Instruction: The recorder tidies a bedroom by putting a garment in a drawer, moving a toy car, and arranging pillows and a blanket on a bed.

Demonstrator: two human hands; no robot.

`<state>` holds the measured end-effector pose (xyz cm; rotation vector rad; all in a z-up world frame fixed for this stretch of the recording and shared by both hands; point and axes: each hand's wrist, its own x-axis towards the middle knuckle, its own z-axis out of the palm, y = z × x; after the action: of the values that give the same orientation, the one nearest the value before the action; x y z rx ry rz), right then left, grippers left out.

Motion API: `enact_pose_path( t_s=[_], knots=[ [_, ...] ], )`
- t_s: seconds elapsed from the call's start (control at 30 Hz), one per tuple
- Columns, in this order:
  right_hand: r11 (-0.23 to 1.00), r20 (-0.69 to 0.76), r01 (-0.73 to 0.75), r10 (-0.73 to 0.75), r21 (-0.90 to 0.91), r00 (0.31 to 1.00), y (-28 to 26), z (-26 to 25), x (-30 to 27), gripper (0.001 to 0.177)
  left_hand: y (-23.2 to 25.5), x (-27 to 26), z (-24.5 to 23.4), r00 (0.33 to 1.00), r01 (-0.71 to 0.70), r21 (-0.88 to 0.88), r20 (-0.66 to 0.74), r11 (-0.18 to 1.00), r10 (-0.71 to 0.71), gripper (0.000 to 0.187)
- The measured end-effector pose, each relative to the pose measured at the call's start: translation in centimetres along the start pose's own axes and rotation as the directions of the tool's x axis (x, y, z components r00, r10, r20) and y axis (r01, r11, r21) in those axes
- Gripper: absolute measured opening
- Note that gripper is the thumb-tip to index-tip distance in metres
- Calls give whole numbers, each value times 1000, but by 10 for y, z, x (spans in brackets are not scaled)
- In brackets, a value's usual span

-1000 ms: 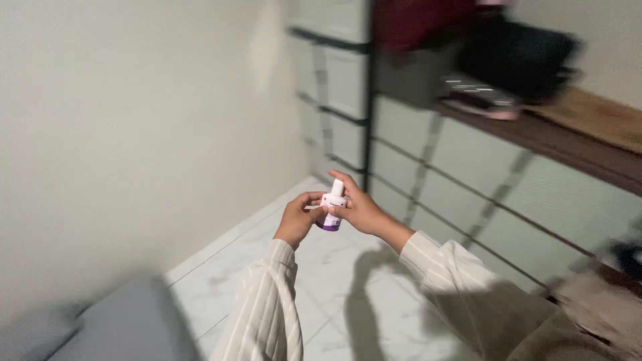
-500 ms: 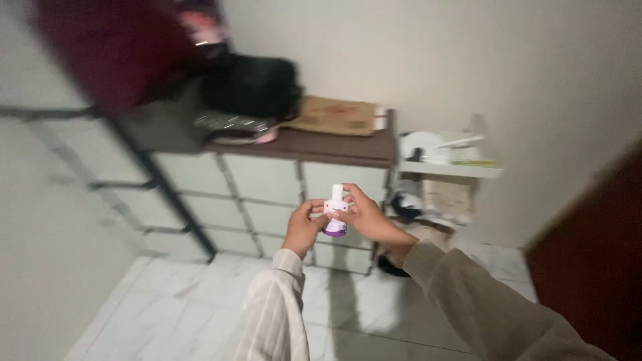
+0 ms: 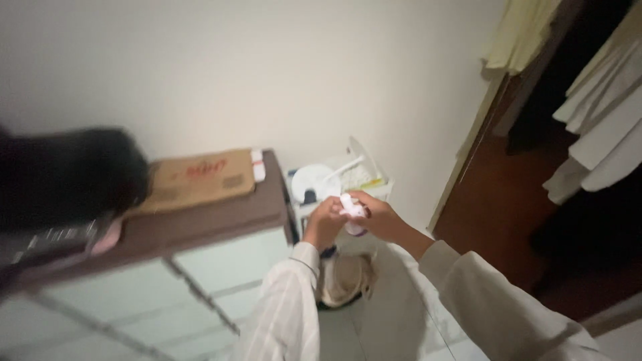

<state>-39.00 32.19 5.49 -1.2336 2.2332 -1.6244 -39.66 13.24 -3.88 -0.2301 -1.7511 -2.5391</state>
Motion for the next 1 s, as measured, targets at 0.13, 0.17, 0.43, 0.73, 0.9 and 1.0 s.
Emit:
enact_pose_path(
  t_s=[0.13, 0.17, 0.43, 0.73, 0.9, 1.0],
  knots=[
    [932, -63, -273, 265, -240, 962, 11, -38, 49, 57, 56, 42, 21, 979, -171, 662, 31, 730, 201, 32],
    [948, -37, -252, 249, -196, 968, 17, -46, 59, 53, 65, 54, 21, 985, -152, 654, 38, 741, 169, 34],
    [774, 43, -261, 347, -577, 937, 58, -63, 141, 67, 40, 140, -31, 987, -10, 767, -95, 641, 129, 41],
    [824, 223, -225, 385, -519, 895, 118, -103, 203, 36, 53, 179, -43, 979, 192, 905, -201, 380, -17, 41],
    [758, 366, -265, 550, -596, 751, 156, -104, 231, 43, 36, 191, -64, 953, 297, 905, -302, 304, -31, 31],
    [909, 576, 113, 154, -401, 803, 194, -97, 245, 40, 27, 188, -80, 936, 344, 911, -352, 225, -6, 33]
  ],
)
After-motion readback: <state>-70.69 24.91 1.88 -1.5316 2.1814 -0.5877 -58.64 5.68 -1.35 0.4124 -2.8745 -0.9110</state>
